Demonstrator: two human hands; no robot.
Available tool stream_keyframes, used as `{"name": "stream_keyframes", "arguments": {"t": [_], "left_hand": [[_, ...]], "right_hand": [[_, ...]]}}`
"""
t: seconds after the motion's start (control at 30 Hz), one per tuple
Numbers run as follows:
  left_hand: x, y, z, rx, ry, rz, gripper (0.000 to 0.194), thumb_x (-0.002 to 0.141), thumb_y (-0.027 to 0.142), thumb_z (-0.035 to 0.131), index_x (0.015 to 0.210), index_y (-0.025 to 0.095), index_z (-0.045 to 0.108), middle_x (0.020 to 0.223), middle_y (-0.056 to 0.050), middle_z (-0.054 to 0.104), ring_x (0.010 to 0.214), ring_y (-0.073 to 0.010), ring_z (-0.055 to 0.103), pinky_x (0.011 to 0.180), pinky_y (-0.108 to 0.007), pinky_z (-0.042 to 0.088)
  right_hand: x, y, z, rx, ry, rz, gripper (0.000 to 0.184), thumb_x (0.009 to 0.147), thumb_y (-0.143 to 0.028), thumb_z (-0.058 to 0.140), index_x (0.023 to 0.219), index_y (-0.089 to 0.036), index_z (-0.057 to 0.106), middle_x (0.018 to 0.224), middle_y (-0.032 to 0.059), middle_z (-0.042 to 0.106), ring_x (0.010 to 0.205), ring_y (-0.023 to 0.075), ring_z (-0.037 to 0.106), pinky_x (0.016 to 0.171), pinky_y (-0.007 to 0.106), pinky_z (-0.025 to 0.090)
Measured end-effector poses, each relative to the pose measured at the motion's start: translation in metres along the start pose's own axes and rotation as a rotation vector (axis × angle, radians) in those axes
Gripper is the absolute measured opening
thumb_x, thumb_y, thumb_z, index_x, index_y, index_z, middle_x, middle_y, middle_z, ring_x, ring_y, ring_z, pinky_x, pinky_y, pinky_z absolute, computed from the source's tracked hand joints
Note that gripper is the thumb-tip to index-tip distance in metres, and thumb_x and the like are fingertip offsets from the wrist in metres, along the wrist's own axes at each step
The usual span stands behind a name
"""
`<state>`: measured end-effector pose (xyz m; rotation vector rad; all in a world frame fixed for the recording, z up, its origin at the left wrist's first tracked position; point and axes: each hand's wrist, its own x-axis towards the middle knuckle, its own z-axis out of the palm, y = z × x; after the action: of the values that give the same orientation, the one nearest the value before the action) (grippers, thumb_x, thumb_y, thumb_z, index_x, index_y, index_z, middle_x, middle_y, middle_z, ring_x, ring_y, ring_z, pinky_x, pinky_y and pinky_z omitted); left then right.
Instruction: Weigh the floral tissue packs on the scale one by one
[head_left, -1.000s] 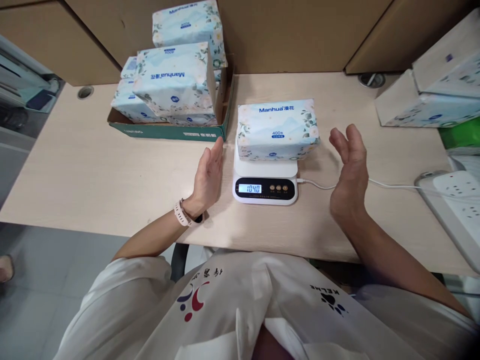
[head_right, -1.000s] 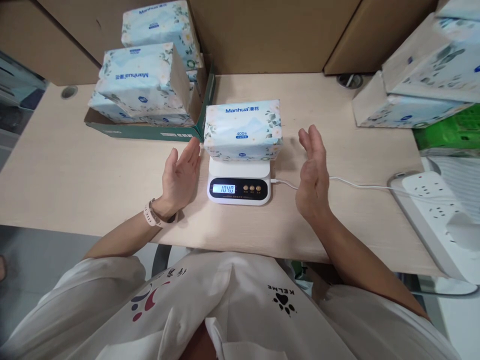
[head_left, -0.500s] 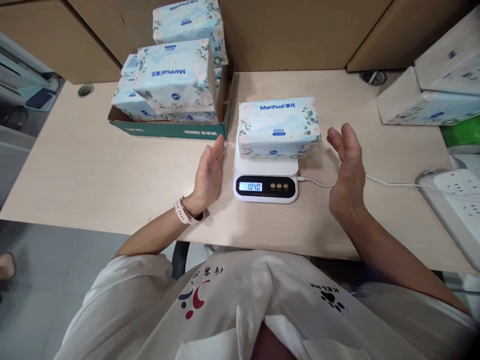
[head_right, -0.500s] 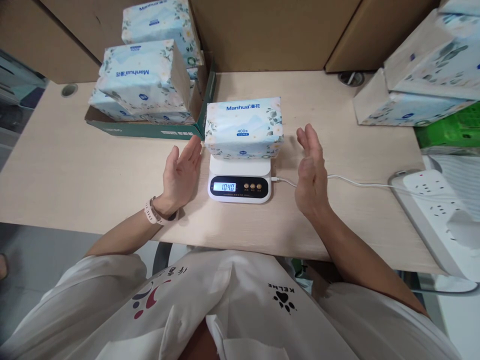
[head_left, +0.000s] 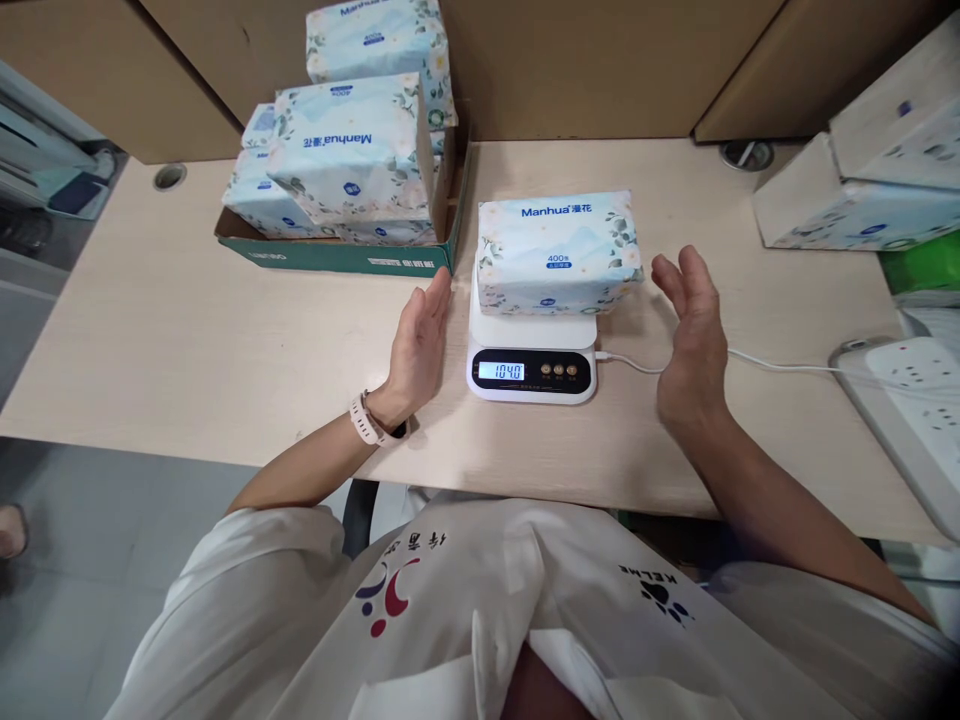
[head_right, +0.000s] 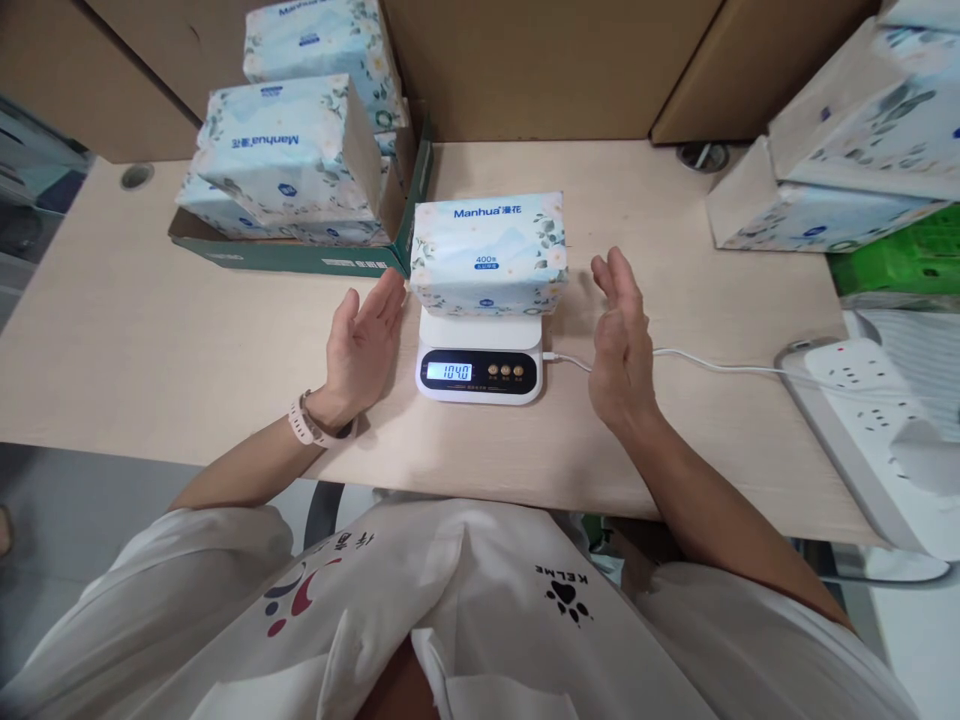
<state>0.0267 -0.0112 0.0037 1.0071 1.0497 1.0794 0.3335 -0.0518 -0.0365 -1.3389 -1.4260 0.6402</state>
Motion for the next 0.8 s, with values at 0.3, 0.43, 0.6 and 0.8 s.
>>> {"name": "stream_keyframes", "arguments": {"t": [0.3, 0.43, 0.6, 0.8], "left_hand": [[0.0023, -0.0029, -0.0005, -0.012, 0.007, 0.010, 0.078, 0.108, 0.070, 0.031, 0.172, 0.026, 0.042, 0.184, 0.002, 0.033, 0.176, -0.0218, 0.021, 0.146, -0.037, 0.018], [0.0029, -0.0037, -0.0009, -0.008, 0.007, 0.017, 0.077, 0.108, 0.069, 0.030, 0.171, 0.027, 0.044, 0.184, 0.002, 0.032, 0.175, -0.0205, 0.024, 0.145, -0.036, 0.019], [0.0035, -0.0047, -0.0015, -0.005, 0.023, 0.016, 0.078, 0.106, 0.073, 0.030, 0.169, 0.028, 0.047, 0.185, 0.003, 0.031, 0.176, -0.0202, 0.022, 0.144, -0.035, 0.020], [0.0082, -0.0058, -0.0030, -0.008, 0.035, 0.022, 0.079, 0.105, 0.072, 0.032, 0.168, 0.027, 0.047, 0.185, 0.001, 0.031, 0.175, -0.0199, 0.024, 0.143, -0.034, 0.023]], "right_hand": [[0.0017, 0.0009, 0.0019, -0.015, 0.008, -0.021, 0.079, 0.106, -0.080, 0.032, 0.172, -0.037, 0.039, 0.174, 0.0083, 0.053, 0.167, 0.0310, 0.044, 0.140, 0.066, 0.026], [0.0029, -0.0013, 0.0028, -0.031, 0.031, -0.014, 0.078, 0.106, -0.079, 0.031, 0.171, -0.036, 0.041, 0.171, 0.0093, 0.056, 0.166, 0.0324, 0.045, 0.141, 0.068, 0.023], [0.0049, -0.0037, 0.0047, -0.064, 0.051, 0.037, 0.082, 0.105, -0.082, 0.030, 0.170, -0.035, 0.043, 0.164, 0.0108, 0.063, 0.165, 0.0329, 0.047, 0.141, 0.068, 0.018], [0.0102, -0.0030, 0.0055, -0.067, 0.085, 0.078, 0.089, 0.103, -0.085, 0.028, 0.170, -0.029, 0.042, 0.160, 0.0139, 0.066, 0.161, 0.0338, 0.052, 0.140, 0.069, 0.020]]}}
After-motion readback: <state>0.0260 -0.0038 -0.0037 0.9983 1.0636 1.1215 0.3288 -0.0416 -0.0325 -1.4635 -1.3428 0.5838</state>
